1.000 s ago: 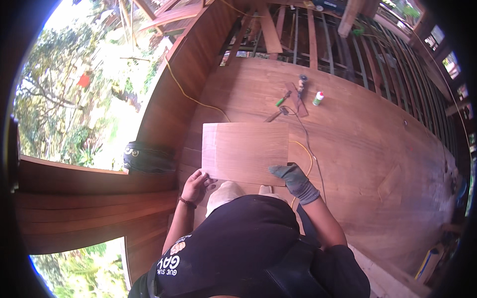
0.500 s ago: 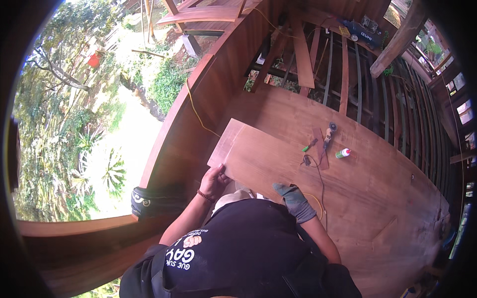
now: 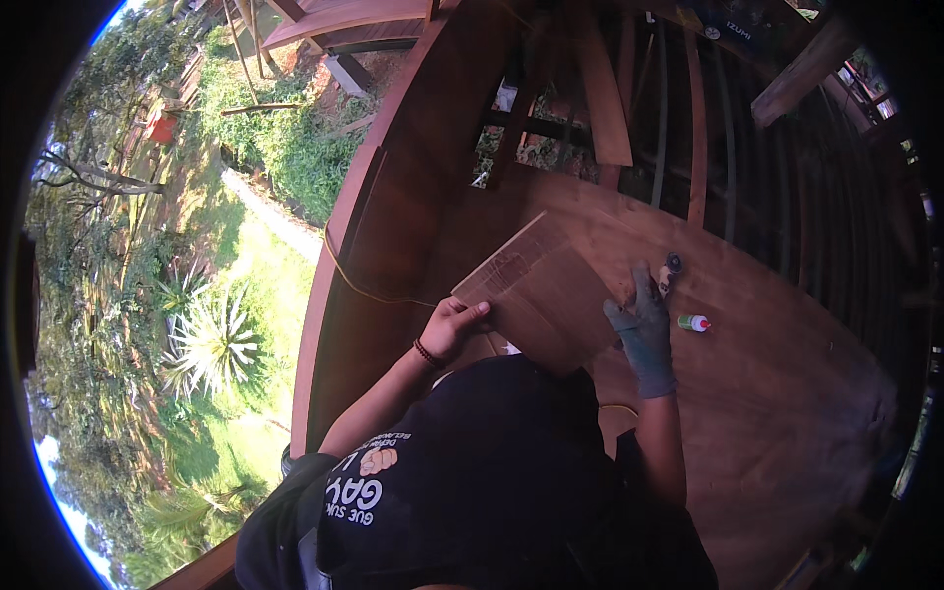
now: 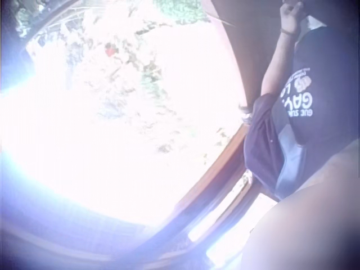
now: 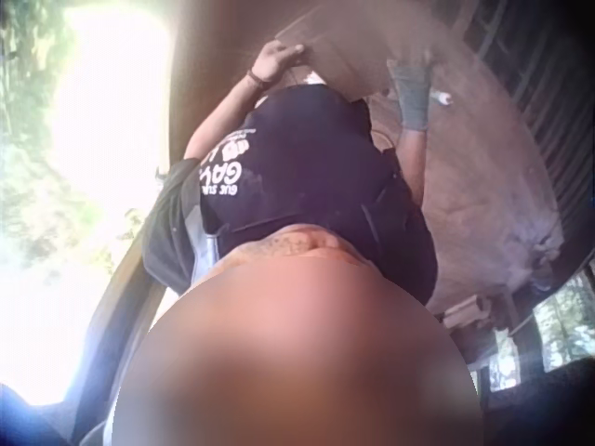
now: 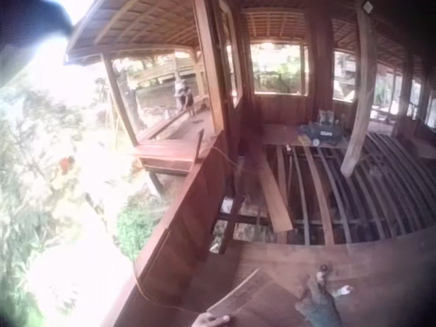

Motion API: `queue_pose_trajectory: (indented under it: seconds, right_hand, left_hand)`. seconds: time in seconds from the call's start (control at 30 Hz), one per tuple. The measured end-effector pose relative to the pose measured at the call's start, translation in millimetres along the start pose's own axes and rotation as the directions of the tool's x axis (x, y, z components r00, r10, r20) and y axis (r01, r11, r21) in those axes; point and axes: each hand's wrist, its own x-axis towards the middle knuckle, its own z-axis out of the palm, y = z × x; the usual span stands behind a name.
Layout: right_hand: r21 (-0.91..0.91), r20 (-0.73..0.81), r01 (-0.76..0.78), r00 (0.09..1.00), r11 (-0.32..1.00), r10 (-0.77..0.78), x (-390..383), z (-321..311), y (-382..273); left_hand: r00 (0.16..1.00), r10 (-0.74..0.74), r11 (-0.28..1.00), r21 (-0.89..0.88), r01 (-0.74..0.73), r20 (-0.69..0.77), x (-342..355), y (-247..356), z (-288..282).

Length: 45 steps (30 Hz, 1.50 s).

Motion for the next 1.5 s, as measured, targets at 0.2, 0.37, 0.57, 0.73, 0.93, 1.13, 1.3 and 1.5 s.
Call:
queue_pose_trajectory:
  seconds: [0.2,0.37,0.57,0.73,0.93,1.13,1.3,1.5]
  right_hand:
    - [0.384,0.702,-0.751,0.616,0.537,0.359,113.7,-28.5,38.3]
    - [0.239,0.561,-0.455,0.786,0.858,0.260,186.3,-22.3,26.9]
    - [0.127,0.476,-0.267,0.861,0.955,0.178,275.5,13.6,-4.4]
    - [-0.053,0.265,-0.050,0.962,0.997,0.062,321.3,60.7,-11.5]
    - [-0.342,0.177,-0.019,0.981,0.939,0.084,360.0,92.6,12.6]
    - [-0.430,0.239,0.002,0.965,0.903,0.111,371.9,124.4,84.3]
    - [-0.416,0.412,0.036,0.899,0.909,0.152,404.5,207.1,206.5]
    - [-0.290,0.789,0.390,0.614,0.874,-0.012,460.9,394.5,364.9]
  left_hand:
    - [0.984,-0.091,0.996,-0.003,0.092,0.154,105.4,38.9,-6.5]
    - [0.977,-0.184,0.981,-0.035,0.189,0.107,163.3,89.0,-23.3]
    - [0.955,-0.203,0.970,-0.090,0.226,0.217,250.8,144.7,-69.5]
    - [0.901,-0.390,0.897,0.300,0.325,0.191,357.3,173.3,-135.9]
    - [0.835,-0.527,0.640,0.573,0.513,-0.159,445.9,161.4,-211.6]
    - [0.643,-0.605,0.420,0.498,0.759,-0.469,487.6,98.5,-327.2]
    - [0.841,-0.411,0.042,0.914,0.403,-0.351,541.9,9.8,-418.2]
    - [0.925,-0.164,-0.115,0.938,0.328,-0.344,692.4,-59.2,-464.0]
